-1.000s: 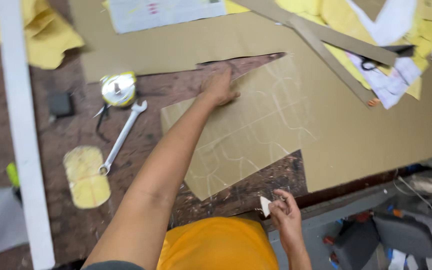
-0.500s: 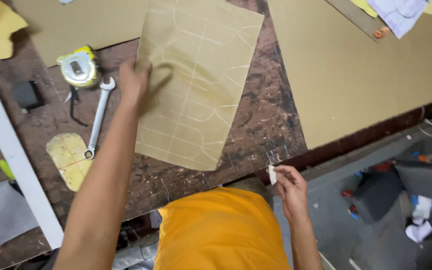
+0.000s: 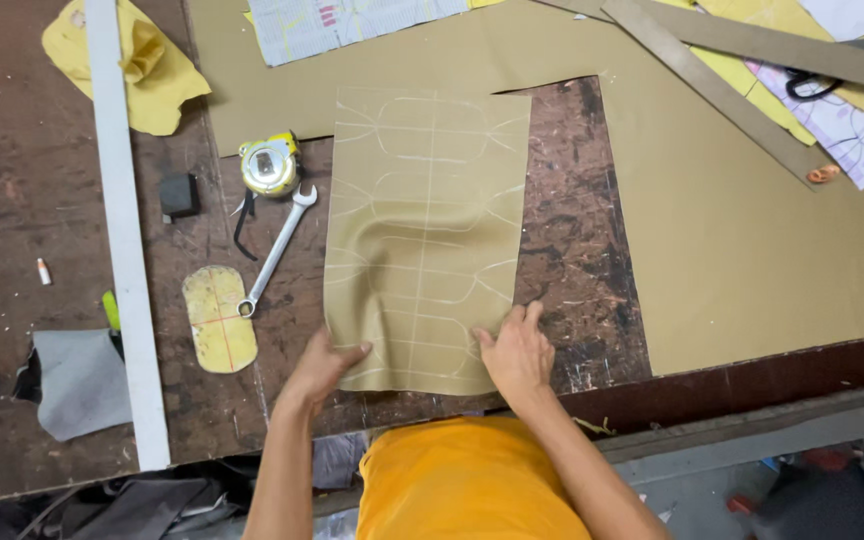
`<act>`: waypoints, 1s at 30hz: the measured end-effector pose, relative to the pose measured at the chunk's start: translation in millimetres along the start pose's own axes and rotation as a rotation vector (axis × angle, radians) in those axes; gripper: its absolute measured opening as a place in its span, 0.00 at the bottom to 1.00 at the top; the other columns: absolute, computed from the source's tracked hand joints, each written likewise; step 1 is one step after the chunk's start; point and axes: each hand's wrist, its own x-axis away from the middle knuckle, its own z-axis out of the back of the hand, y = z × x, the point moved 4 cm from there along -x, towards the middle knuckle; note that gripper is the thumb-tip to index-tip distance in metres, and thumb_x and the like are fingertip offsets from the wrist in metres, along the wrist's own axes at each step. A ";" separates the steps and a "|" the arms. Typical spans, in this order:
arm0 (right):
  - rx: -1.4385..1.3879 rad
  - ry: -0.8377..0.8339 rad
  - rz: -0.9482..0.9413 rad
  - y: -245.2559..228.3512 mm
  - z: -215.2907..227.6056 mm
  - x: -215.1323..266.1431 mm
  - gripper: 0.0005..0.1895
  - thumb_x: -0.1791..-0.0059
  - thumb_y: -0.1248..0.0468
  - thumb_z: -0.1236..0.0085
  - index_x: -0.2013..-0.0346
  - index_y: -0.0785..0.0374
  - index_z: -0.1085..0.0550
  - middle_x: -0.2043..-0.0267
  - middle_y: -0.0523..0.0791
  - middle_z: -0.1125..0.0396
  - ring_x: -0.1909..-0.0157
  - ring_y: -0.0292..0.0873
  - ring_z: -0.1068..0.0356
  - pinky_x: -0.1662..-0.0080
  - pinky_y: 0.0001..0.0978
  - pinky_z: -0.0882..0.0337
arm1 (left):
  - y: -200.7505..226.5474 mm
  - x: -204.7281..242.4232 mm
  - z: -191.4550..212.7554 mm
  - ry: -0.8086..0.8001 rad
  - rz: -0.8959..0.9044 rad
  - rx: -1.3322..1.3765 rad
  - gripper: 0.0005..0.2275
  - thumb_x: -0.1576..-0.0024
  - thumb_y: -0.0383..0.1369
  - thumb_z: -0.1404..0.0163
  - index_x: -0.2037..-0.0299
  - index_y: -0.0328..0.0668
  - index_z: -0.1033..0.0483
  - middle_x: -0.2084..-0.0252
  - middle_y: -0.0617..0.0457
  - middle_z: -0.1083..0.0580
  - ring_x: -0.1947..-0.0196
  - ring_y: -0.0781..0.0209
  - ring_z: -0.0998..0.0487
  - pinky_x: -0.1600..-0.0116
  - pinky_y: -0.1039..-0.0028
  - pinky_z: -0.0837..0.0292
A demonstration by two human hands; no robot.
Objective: The person uses a small triangular template and a white marking tool to trace repeating curved patterns onto a large sheet of brown paper on a workbench. They repeatedly reposition the template and trace along its edges, then rotate the paper to continue the pattern.
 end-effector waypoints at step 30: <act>-0.377 0.446 -0.058 114.5 68.0 16.5 0.08 0.57 0.68 0.36 0.70 0.67 0.28 0.60 0.53 0.32 0.61 0.51 0.28 0.58 0.43 0.27 | 200.0 -171.6 16.1 0.196 -0.506 -0.899 0.13 0.46 0.37 0.43 0.53 0.41 0.20 0.53 0.39 0.22 0.50 0.38 0.22 0.48 0.50 0.29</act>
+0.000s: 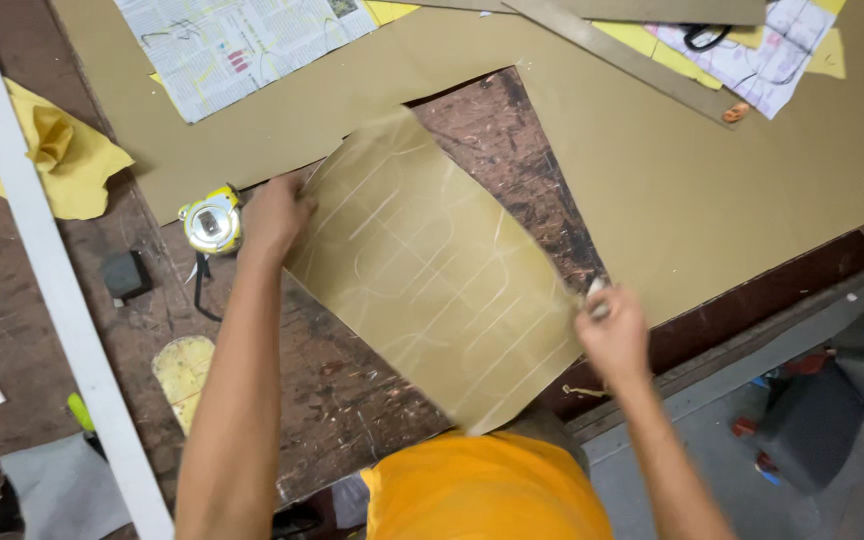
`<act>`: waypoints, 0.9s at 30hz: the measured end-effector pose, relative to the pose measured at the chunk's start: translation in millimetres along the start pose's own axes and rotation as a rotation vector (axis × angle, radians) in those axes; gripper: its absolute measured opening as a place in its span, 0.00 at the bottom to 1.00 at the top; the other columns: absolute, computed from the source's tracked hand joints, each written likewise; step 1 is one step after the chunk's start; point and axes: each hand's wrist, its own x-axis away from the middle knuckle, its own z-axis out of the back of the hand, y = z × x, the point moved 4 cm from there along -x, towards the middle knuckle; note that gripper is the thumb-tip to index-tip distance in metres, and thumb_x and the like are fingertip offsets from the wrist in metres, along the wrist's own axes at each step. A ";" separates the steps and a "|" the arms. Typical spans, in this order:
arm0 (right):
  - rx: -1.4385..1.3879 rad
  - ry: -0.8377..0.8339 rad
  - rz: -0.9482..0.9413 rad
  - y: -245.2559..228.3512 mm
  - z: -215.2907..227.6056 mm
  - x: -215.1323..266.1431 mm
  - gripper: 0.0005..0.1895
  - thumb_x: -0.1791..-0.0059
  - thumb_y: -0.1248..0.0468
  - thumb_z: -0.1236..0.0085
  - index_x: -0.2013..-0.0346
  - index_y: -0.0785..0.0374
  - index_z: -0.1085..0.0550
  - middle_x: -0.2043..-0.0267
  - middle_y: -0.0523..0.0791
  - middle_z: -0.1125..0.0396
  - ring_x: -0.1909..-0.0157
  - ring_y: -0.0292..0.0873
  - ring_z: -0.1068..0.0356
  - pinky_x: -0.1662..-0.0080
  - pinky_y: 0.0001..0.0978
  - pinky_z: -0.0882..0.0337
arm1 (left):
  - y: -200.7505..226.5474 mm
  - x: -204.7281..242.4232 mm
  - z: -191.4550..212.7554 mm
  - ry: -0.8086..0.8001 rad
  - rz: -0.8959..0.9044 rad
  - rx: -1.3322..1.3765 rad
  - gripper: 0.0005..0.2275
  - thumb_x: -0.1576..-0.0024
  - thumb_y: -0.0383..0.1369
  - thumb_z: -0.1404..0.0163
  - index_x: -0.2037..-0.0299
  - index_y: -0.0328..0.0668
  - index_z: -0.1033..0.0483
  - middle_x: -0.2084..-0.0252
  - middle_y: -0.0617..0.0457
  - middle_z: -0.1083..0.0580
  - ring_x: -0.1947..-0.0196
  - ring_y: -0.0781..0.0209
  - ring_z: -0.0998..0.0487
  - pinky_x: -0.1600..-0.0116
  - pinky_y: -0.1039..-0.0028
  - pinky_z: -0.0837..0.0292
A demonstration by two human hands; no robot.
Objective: The person uses a small triangular template and a white marking tool to trace repeating curved patterns onto a large sheet of brown paper on a workbench. They repeatedly reposition the template and trace along its edges, then rotate the paper to continue the pattern.
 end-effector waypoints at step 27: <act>-0.734 -0.463 -0.327 100.9 11.0 -175.9 0.07 0.47 0.71 0.45 0.54 0.67 0.27 0.64 0.40 0.32 0.79 0.28 0.45 0.78 0.22 0.47 | 181.0 202.9 -131.1 0.027 0.115 0.019 0.33 0.53 0.48 0.38 0.35 0.65 0.33 0.26 0.49 0.48 0.25 0.37 0.60 0.32 0.26 0.70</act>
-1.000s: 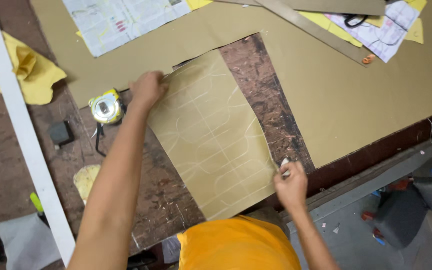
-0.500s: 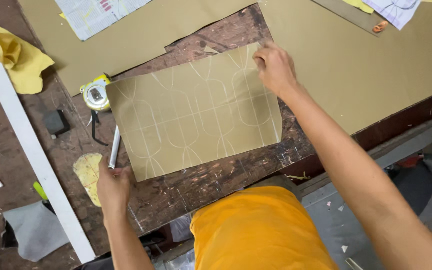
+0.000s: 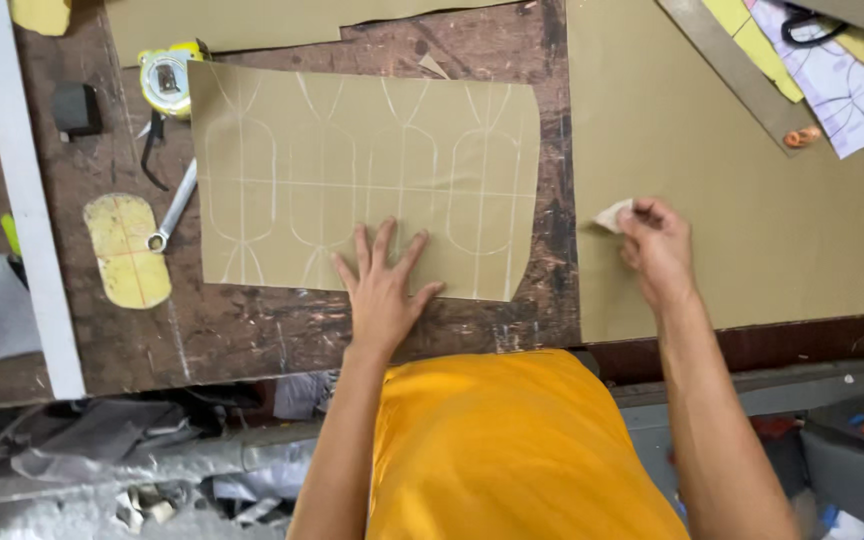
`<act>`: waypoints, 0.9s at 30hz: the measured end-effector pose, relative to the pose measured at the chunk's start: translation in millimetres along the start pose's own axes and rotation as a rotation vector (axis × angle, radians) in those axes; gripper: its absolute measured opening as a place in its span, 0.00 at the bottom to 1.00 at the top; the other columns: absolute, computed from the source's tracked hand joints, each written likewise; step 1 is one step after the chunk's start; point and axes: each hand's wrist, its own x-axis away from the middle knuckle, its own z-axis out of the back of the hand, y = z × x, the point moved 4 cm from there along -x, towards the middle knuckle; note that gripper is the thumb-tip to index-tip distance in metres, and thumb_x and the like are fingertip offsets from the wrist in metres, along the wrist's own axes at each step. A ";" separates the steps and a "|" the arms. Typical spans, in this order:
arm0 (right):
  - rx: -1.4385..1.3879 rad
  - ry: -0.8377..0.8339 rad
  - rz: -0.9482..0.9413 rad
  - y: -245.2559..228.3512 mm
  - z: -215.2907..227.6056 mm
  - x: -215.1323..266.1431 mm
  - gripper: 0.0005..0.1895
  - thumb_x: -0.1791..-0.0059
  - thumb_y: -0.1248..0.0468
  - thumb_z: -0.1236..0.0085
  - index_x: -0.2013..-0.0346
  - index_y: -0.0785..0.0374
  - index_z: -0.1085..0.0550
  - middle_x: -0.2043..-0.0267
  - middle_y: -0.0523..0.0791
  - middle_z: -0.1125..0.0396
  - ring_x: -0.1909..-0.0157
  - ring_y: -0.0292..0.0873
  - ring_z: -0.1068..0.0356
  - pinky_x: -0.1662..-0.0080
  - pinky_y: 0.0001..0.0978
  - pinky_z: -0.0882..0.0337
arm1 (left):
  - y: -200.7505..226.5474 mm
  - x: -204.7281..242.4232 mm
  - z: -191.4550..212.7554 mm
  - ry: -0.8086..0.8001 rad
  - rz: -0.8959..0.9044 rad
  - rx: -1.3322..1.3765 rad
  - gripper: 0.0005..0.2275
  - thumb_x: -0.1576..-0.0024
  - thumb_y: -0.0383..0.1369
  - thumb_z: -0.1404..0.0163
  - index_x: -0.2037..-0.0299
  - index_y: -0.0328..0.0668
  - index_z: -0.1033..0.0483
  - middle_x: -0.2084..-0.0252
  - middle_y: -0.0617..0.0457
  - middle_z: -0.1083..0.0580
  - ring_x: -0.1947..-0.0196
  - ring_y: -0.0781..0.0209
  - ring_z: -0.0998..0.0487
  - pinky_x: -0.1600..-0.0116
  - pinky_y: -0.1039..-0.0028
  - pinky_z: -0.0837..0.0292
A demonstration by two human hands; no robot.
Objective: The person uses a small triangular template and a white marking tool to trace repeating curved patterns onto a large sheet of brown paper on a workbench. They repeatedly reposition the template and trace along its edges, then rotate the paper to continue the pattern.
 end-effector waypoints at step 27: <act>0.704 -0.043 0.529 29.7 -152.4 101.9 0.09 0.53 0.73 0.38 0.58 0.68 0.25 0.61 0.51 0.28 0.65 0.47 0.25 0.62 0.37 0.27 | 23.8 -8.5 -31.4 0.015 -0.573 -0.005 0.15 0.40 0.41 0.46 0.42 0.61 0.23 0.38 0.49 0.33 0.26 0.49 0.45 0.24 0.40 0.63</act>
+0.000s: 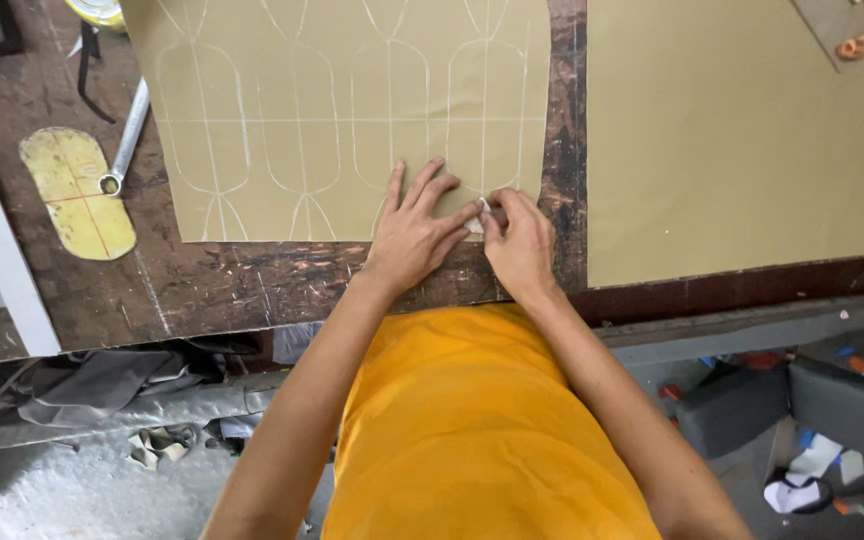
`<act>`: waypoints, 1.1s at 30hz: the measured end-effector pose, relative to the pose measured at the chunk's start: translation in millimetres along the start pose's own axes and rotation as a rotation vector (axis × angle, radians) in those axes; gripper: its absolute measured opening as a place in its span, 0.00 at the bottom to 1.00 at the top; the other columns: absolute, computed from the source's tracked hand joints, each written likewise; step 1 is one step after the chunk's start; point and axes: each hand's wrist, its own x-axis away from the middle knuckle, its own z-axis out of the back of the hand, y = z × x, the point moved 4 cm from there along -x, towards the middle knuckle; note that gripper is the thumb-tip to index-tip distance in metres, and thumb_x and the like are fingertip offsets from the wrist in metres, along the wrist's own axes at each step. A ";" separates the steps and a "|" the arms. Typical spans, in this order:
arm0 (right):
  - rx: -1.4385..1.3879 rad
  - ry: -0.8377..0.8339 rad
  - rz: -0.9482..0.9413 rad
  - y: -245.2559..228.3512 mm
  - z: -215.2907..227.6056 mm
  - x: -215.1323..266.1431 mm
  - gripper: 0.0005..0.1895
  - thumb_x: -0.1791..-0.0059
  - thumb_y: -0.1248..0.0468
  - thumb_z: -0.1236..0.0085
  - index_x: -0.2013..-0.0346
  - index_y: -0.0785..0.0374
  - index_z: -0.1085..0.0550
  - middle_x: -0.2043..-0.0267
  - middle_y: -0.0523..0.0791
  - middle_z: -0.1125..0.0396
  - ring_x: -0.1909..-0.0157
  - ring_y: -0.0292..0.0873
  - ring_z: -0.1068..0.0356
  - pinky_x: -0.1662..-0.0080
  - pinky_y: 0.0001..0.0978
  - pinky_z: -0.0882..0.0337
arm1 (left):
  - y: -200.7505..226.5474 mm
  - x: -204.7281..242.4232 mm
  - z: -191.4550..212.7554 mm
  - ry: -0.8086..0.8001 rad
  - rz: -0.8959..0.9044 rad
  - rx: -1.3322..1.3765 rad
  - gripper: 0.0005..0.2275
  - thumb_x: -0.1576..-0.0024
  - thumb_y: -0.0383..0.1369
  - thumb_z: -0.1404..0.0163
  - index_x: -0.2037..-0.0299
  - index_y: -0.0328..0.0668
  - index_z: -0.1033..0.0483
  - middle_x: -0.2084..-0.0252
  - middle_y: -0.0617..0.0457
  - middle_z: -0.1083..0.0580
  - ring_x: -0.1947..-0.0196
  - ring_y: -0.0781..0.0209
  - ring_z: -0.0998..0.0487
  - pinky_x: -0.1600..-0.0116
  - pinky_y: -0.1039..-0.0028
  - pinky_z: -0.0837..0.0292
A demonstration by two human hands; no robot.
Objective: The person uses a small triangular template and a white marking tool to trace repeating curved patterns onto a large sheet of brown paper on a workbench. They repeatedly reposition the template and trace along its edges, then rotate the paper to continue the pattern.
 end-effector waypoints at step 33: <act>-0.060 0.095 0.014 5.9 4.9 14.3 0.11 0.53 0.71 0.34 0.56 0.68 0.24 0.60 0.49 0.30 0.59 0.46 0.26 0.57 0.35 0.26 | -18.9 9.9 -35.0 0.008 0.029 -0.034 0.16 0.39 0.43 0.47 0.41 0.62 0.22 0.39 0.52 0.33 0.27 0.52 0.45 0.24 0.44 0.63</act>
